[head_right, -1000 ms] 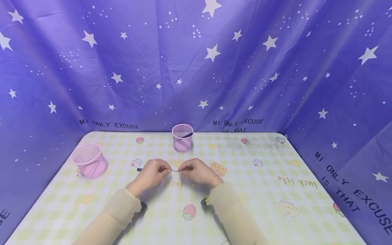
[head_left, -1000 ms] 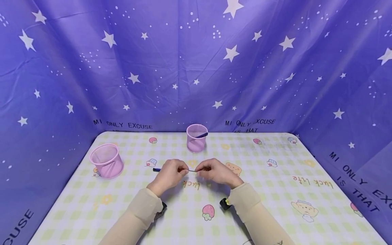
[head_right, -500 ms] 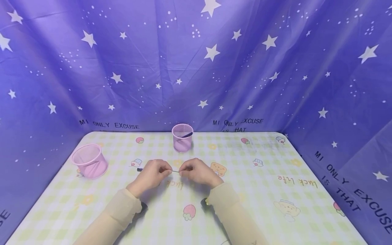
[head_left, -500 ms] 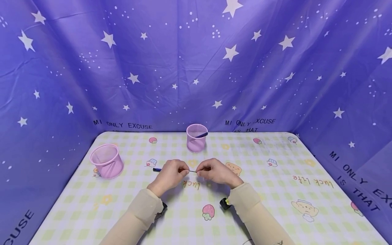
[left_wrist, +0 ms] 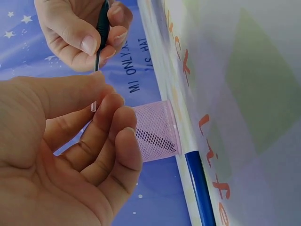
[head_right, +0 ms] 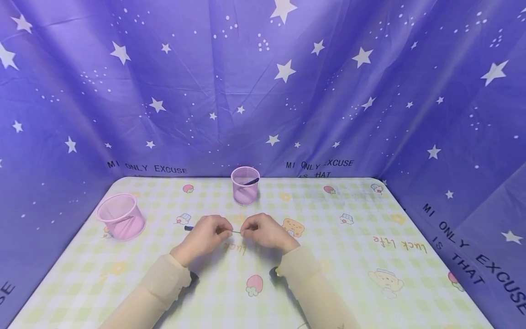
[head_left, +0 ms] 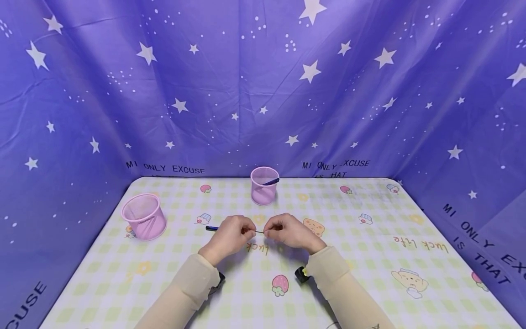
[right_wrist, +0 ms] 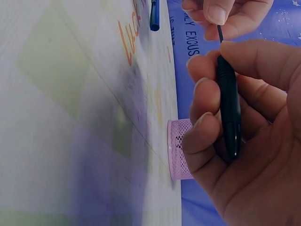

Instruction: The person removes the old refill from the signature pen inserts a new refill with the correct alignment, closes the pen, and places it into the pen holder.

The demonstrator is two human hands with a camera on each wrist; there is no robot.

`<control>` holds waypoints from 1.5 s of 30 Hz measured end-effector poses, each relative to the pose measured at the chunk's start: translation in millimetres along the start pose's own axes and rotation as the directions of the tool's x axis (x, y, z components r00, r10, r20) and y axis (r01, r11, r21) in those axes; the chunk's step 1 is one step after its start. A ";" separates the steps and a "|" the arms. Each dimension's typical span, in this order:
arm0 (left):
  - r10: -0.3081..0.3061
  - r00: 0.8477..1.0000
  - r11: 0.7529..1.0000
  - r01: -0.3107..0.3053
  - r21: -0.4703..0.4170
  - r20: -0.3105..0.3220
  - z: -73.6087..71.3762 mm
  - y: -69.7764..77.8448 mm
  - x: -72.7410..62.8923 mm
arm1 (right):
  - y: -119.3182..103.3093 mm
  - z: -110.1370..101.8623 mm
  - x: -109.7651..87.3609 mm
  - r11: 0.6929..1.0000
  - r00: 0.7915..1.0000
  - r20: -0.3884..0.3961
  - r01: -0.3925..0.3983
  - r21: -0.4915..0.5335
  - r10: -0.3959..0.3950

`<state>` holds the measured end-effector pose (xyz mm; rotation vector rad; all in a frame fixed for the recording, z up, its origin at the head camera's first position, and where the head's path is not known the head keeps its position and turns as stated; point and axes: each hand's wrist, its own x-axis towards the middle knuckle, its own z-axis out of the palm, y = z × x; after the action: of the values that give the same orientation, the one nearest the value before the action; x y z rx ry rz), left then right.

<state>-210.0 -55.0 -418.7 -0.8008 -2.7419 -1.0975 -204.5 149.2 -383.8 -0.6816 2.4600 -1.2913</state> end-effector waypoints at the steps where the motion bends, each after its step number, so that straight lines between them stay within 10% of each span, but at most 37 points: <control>1: 0.003 1.000 1.000 -0.003 0.000 0.002 -0.1 0.3 0.1 | -2.3 -0.2 -0.9 1.000 1.000 0.000 0.004 -0.003 -0.004; 10: 0.014 1.000 1.000 -0.014 -0.001 0.021 -0.2 3.9 -1.0 | 30.7 6.0 11.4 1.000 1.000 -0.016 0.019 -0.020 -0.020; 34: 0.051 0.999 0.998 -0.052 0.031 0.016 2.6 1.7 -1.1 | -4.0 1.6 -0.8 0.997 0.999 0.017 0.048 -0.060 -0.048; 45: 0.038 0.999 0.999 -0.039 0.025 0.021 2.1 0.7 -1.3 | 36.0 6.9 13.4 0.997 0.999 -0.011 0.036 -0.073 -0.037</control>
<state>-208.3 -53.7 -420.1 -0.8631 -2.7394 -1.0508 -222.7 154.9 -417.8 -0.7420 2.5262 -1.2283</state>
